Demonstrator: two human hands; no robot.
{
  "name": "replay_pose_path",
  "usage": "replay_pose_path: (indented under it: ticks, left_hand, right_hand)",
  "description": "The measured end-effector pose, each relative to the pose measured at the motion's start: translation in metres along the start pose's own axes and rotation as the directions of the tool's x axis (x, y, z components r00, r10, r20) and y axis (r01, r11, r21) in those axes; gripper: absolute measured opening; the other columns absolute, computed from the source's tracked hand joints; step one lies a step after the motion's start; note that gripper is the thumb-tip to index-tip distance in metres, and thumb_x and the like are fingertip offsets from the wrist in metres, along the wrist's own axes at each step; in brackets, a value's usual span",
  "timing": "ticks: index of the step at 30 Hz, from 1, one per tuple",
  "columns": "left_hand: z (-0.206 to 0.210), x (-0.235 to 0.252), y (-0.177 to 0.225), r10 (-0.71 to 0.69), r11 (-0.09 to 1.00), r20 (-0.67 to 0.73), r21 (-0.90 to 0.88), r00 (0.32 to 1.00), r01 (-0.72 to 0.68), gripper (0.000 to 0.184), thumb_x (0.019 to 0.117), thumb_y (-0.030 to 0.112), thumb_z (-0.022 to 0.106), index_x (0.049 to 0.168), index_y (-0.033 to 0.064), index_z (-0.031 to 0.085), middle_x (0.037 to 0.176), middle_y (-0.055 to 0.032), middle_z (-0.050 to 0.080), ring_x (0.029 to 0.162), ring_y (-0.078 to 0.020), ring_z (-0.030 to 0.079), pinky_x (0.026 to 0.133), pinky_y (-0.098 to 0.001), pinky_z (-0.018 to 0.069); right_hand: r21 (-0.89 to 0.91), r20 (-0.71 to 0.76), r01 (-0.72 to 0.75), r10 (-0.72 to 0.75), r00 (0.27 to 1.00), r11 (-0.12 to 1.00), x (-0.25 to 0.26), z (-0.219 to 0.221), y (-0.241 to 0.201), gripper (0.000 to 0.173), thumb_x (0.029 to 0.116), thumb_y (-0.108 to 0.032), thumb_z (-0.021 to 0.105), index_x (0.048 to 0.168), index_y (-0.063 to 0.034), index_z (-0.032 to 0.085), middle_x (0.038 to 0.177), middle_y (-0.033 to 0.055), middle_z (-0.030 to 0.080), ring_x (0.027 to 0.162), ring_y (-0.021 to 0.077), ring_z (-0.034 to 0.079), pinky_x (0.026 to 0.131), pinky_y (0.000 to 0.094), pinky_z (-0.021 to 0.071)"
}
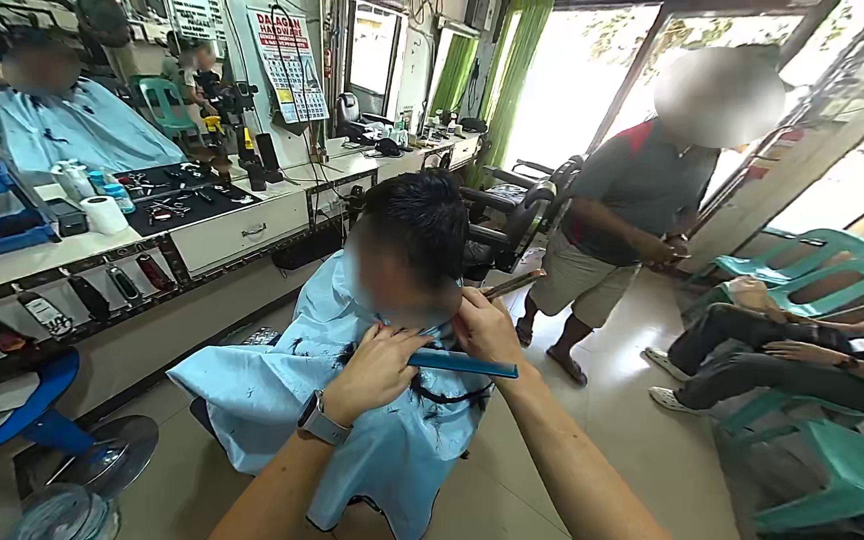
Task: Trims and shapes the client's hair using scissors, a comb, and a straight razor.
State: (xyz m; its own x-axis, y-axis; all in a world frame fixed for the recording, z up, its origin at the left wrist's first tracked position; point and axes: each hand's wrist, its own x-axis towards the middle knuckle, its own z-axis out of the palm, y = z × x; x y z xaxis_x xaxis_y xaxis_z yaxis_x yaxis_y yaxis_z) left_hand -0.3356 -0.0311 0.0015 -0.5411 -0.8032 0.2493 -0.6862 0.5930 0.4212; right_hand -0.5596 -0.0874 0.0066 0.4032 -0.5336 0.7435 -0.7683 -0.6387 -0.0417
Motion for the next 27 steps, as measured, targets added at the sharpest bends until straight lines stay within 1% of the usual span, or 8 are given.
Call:
replay_pose_path:
  ticks: [5, 7, 12, 14, 17, 19, 23, 27]
  left_hand:
    - [-0.001, -0.006, -0.004, 0.082, 0.996, -0.019, -0.021, 0.996, -0.082, 0.042, 0.1022, 0.020, 0.051, 0.142, 0.0221, 0.062, 0.160, 0.0010, 0.046, 0.152, -0.0262, 0.035, 0.121, -0.0637, 0.0223]
    - [-0.001, -0.019, -0.004, 0.137, 0.986, -0.190, -0.068, 0.972, -0.152, 0.036, 0.1024, 0.015, 0.053, 0.136, 0.0186, 0.067, 0.154, -0.0010, 0.053, 0.147, -0.0231, 0.044, 0.123, -0.0553, 0.0291]
    - [-0.003, -0.037, 0.021, -0.118, 0.765, -0.664, -0.535, 0.738, -0.359, 0.026, 0.0968, 0.020, 0.071, 0.114, 0.0006, 0.075, 0.137, -0.0151, 0.064, 0.105, -0.0157, 0.071, 0.088, -0.0299, 0.0618]
    - [-0.003, -0.036, 0.029, -0.224, 0.651, -0.653, -0.653, 0.723, -0.387, 0.042, 0.0876, 0.027, 0.082, 0.117, -0.0020, 0.071, 0.131, -0.0134, 0.067, 0.089, -0.0118, 0.069, 0.072, -0.0246, 0.0586]
    - [-0.006, -0.034, 0.037, -0.299, 0.549, -0.636, -0.725, 0.712, -0.417, 0.034, 0.0847, 0.009, 0.083, 0.112, -0.0038, 0.067, 0.110, -0.0120, 0.073, 0.081, -0.0139, 0.069, 0.070, -0.0267, 0.0597]
    - [-0.011, -0.036, 0.038, -0.313, 0.548, -0.642, -0.724, 0.700, -0.419, 0.014, 0.0859, 0.003, 0.079, 0.093, -0.0003, 0.068, 0.117, -0.0125, 0.071, 0.083, -0.0124, 0.070, 0.074, -0.0262, 0.0615]
    - [-0.016, -0.047, 0.028, -0.250, 0.634, -0.660, -0.665, 0.708, -0.396, 0.020, 0.0893, 0.007, 0.077, 0.105, -0.0018, 0.069, 0.101, -0.0085, 0.074, 0.079, -0.0126, 0.070, 0.071, -0.0268, 0.0609]
    - [-0.012, -0.070, 0.027, 0.110, 0.867, -0.454, -0.391, 0.884, -0.309, 0.012, 0.0900, 0.015, 0.077, 0.083, 0.0055, 0.073, 0.126, -0.0067, 0.069, 0.103, -0.0126, 0.069, 0.088, -0.0315, 0.0596]
  right_hand:
    - [0.167, 0.014, -0.097, 0.096, 0.995, 0.981, -0.001, -0.019, -0.005, 0.020, 0.0984, -0.010, 0.059, 0.108, -0.0104, 0.076, 0.110, 0.0063, 0.074, 0.106, 0.0213, 0.070, 0.091, 0.0471, 0.0566]
    - [0.394, 0.025, -0.261, 0.274, 0.961, 0.881, -0.005, -0.045, -0.016, 0.024, 0.1011, -0.013, 0.055, 0.116, -0.0100, 0.074, 0.111, 0.0033, 0.072, 0.102, 0.0128, 0.069, 0.090, 0.0361, 0.0588]
    - [0.729, 0.142, -0.374, 0.407, 0.902, 0.573, -0.033, -0.065, -0.088, 0.026, 0.1006, -0.005, 0.052, 0.123, 0.0007, 0.063, 0.107, 0.0079, 0.071, 0.093, 0.0154, 0.070, 0.081, 0.0328, 0.0616]
    - [0.755, 0.147, -0.371, 0.411, 0.900, 0.542, -0.039, -0.053, -0.114, 0.025, 0.1005, -0.005, 0.053, 0.122, 0.0002, 0.064, 0.108, 0.0073, 0.071, 0.093, 0.0144, 0.070, 0.080, 0.0310, 0.0619]
    - [0.760, 0.158, -0.380, 0.418, 0.895, 0.528, -0.045, -0.037, -0.131, 0.024, 0.1010, -0.006, 0.055, 0.122, -0.0026, 0.066, 0.109, 0.0057, 0.071, 0.093, 0.0122, 0.070, 0.081, 0.0282, 0.0612]
    - [0.750, 0.183, -0.393, 0.405, 0.896, 0.532, -0.047, -0.034, -0.130, 0.023, 0.1015, -0.007, 0.055, 0.121, -0.0034, 0.067, 0.108, 0.0052, 0.071, 0.092, 0.0113, 0.070, 0.080, 0.0271, 0.0611]
    - [0.649, 0.162, -0.326, 0.294, 0.942, 0.687, -0.045, -0.043, -0.095, 0.024, 0.1032, -0.011, 0.053, 0.120, -0.0034, 0.068, 0.109, 0.0057, 0.071, 0.097, 0.0108, 0.069, 0.087, 0.0297, 0.0597]
    - [0.303, -0.060, -0.251, 0.281, 0.958, 0.919, -0.024, -0.045, -0.040, 0.024, 0.1016, -0.012, 0.054, 0.116, -0.0084, 0.073, 0.109, 0.0079, 0.072, 0.103, 0.0178, 0.069, 0.091, 0.0407, 0.0589]
